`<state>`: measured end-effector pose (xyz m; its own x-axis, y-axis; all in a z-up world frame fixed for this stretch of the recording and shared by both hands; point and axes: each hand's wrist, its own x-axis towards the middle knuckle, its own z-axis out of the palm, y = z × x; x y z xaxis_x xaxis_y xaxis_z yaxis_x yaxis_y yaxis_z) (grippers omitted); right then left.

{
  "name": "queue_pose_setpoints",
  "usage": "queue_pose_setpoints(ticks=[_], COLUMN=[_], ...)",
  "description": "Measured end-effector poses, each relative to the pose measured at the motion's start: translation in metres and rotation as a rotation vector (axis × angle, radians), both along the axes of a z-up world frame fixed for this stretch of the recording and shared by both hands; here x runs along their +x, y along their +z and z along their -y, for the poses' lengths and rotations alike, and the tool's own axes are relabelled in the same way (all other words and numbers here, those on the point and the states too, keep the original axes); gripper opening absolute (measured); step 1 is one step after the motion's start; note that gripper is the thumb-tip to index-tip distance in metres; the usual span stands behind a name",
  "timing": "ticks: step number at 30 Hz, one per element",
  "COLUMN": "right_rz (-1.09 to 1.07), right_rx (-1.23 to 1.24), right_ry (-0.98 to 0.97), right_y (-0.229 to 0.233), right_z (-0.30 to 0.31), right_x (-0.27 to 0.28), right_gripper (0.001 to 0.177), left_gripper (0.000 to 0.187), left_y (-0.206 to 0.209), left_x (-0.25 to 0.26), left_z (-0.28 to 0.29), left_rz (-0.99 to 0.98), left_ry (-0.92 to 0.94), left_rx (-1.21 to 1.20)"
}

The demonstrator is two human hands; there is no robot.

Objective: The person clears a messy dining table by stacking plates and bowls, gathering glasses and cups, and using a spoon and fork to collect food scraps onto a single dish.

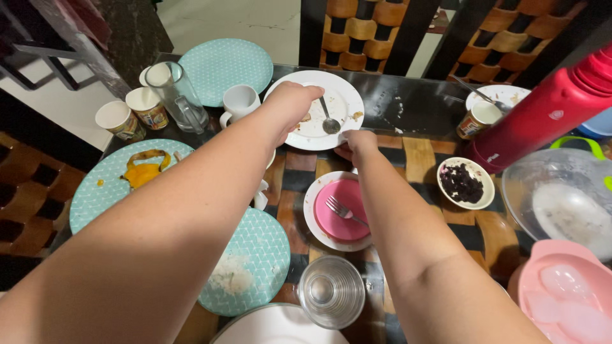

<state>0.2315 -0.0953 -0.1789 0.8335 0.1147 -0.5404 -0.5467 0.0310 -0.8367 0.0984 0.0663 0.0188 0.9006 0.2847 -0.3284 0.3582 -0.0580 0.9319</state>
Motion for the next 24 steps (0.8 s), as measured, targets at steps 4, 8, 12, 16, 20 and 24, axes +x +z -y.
queue_pose_setpoints(ticks=[4, 8, 12, 16, 20, 24], right_rz=[0.026, -0.031, -0.015, 0.061, 0.114, 0.188], right_rx=[-0.052, 0.03, 0.078, 0.046, 0.078, 0.011], right_ry=[-0.062, -0.029, 0.021, -0.01, 0.024, 0.033], right_y=[-0.01, -0.013, -0.005, 0.017, 0.043, 0.073], right_z=[-0.005, -0.008, 0.002, 0.022, 0.042, 0.067], right_x=[-0.001, 0.005, 0.004, -0.009, -0.017, -0.028], right_gripper=[0.021, 0.026, 0.031, 0.029, 0.023, 0.02], left_gripper=[0.049, 0.048, 0.048, 0.052, 0.062, 0.083], left_y=[-0.004, -0.004, -0.005, -0.003, 0.0, -0.005], left_x=[-0.006, -0.008, -0.009, -0.013, -0.013, -0.005], left_z=[-0.006, -0.01, -0.01, -0.008, -0.002, 0.005], left_rz=[-0.004, 0.022, 0.03, 0.025, 0.002, -0.037], left_ry=[0.013, 0.045, 0.058, 0.099, 0.15, 0.237], left_rx=[-0.013, -0.067, -0.093, -0.064, -0.053, 0.024])
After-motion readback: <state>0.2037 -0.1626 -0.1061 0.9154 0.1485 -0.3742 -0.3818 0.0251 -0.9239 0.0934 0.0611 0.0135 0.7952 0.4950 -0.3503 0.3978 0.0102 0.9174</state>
